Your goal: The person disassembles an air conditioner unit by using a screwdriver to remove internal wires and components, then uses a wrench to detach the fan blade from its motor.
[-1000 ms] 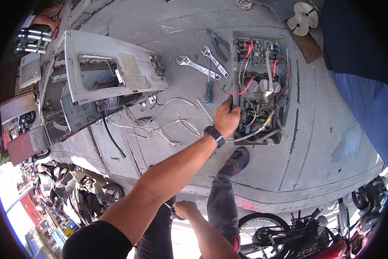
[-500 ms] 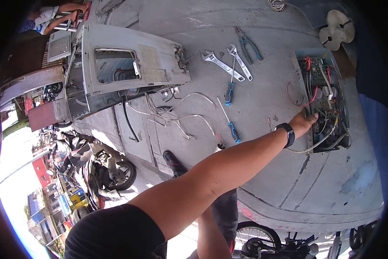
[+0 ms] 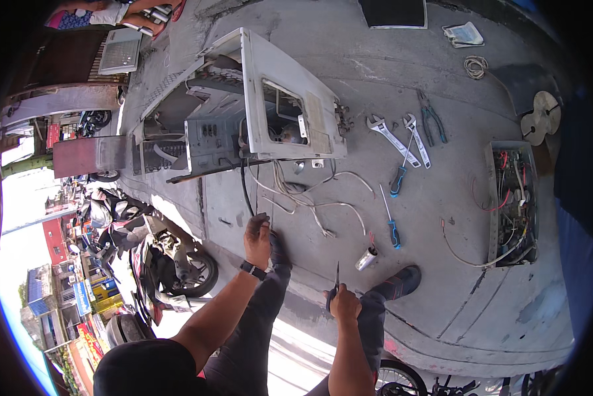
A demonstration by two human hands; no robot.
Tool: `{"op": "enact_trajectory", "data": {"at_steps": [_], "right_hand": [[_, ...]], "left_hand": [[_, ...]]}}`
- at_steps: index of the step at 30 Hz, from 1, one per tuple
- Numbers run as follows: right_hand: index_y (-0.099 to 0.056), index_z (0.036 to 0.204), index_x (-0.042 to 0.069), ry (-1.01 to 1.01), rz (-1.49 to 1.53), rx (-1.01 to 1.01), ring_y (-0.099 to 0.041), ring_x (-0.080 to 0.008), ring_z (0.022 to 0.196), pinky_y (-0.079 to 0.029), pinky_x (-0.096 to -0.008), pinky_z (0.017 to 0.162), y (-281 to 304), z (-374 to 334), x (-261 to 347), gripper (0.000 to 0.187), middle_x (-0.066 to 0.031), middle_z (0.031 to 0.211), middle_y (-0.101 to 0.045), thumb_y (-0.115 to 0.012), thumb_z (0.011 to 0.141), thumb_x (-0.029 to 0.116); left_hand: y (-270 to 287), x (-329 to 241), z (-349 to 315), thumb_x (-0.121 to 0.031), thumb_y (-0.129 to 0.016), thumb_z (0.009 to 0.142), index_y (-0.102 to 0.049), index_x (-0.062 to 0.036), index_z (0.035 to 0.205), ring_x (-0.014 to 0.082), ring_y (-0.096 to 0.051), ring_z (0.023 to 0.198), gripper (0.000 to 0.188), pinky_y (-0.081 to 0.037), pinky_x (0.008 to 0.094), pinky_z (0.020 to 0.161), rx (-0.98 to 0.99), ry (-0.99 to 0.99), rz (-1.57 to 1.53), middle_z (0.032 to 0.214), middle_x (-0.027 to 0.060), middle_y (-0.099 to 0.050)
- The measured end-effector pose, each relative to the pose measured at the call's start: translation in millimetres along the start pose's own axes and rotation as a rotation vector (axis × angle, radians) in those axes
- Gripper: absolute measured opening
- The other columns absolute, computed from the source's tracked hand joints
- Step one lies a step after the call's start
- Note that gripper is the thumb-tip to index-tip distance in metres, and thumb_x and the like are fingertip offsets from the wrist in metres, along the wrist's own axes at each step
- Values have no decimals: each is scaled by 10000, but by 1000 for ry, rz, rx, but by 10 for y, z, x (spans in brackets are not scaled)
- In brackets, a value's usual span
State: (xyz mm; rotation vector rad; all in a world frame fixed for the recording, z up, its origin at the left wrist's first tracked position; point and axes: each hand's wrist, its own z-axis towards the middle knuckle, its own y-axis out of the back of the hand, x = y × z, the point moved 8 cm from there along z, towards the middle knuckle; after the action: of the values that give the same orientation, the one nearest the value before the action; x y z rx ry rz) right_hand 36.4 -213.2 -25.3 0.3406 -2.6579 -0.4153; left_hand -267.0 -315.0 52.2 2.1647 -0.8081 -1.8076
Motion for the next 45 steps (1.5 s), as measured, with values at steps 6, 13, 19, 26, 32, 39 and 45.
{"op": "enact_trajectory", "data": {"at_steps": [6,13,19,26,32,39,45], "right_hand": [[-563,970,72,-110,165,-345,-670,-417,852,-520,-499,701,-408,27,139,479,-202,841,-693,-646,848,528],[-604,1079,59,-334,-10,18,-646,-395,1013,-511,-484,845,-1318,-145,409,589,-223,1009,-684,-638,826,591],[-596,1112,72,-221,-136,33,-637,-366,1066,-485,-472,909,-959,94,1131,628,-204,1049,-685,-633,810,621],[-601,1104,57,-177,-203,-32,-616,-415,1074,-482,-509,900,-568,51,1585,651,-234,1068,-669,-607,819,643],[-595,1170,62,-290,15,-95,-593,-409,1117,-465,-486,954,-208,49,1876,692,-230,1150,-641,-611,810,653],[-533,1262,80,-306,-41,-26,-602,-366,1136,-465,-464,956,-289,453,1744,705,-227,1180,-635,-605,828,632],[-421,1235,99,-298,-90,-169,-648,-349,1037,-511,-447,887,-48,994,1120,485,-177,1109,-651,-580,900,413]], "left_hand": [[1211,262,607,-115,-634,920,-448,-45,1317,169,-538,1056,444,-436,317,936,-276,132,-132,1209,76,-548],[2230,-1876,1490,-186,-592,963,-412,-16,1356,224,-500,1156,465,-410,364,983,-156,-579,73,1283,125,-508],[1389,-2083,2462,-143,-622,868,-428,34,1297,446,-491,1111,503,-420,493,947,91,-607,307,1187,258,-480],[1099,-1832,2796,-125,-609,861,-407,-42,1318,471,-449,1115,506,-400,501,957,157,-351,282,1214,277,-402],[1028,-1528,3070,-194,-592,888,-416,-17,1282,478,-455,1128,466,-398,505,975,255,-324,490,1231,283,-402],[757,-1812,2975,-168,-522,938,-378,-13,1323,460,-472,1113,439,-409,521,917,217,-615,615,1200,263,-437],[716,-1914,2859,-86,-470,965,-355,64,1322,489,-462,1105,405,-406,520,919,129,-807,642,1214,326,-409]]}}
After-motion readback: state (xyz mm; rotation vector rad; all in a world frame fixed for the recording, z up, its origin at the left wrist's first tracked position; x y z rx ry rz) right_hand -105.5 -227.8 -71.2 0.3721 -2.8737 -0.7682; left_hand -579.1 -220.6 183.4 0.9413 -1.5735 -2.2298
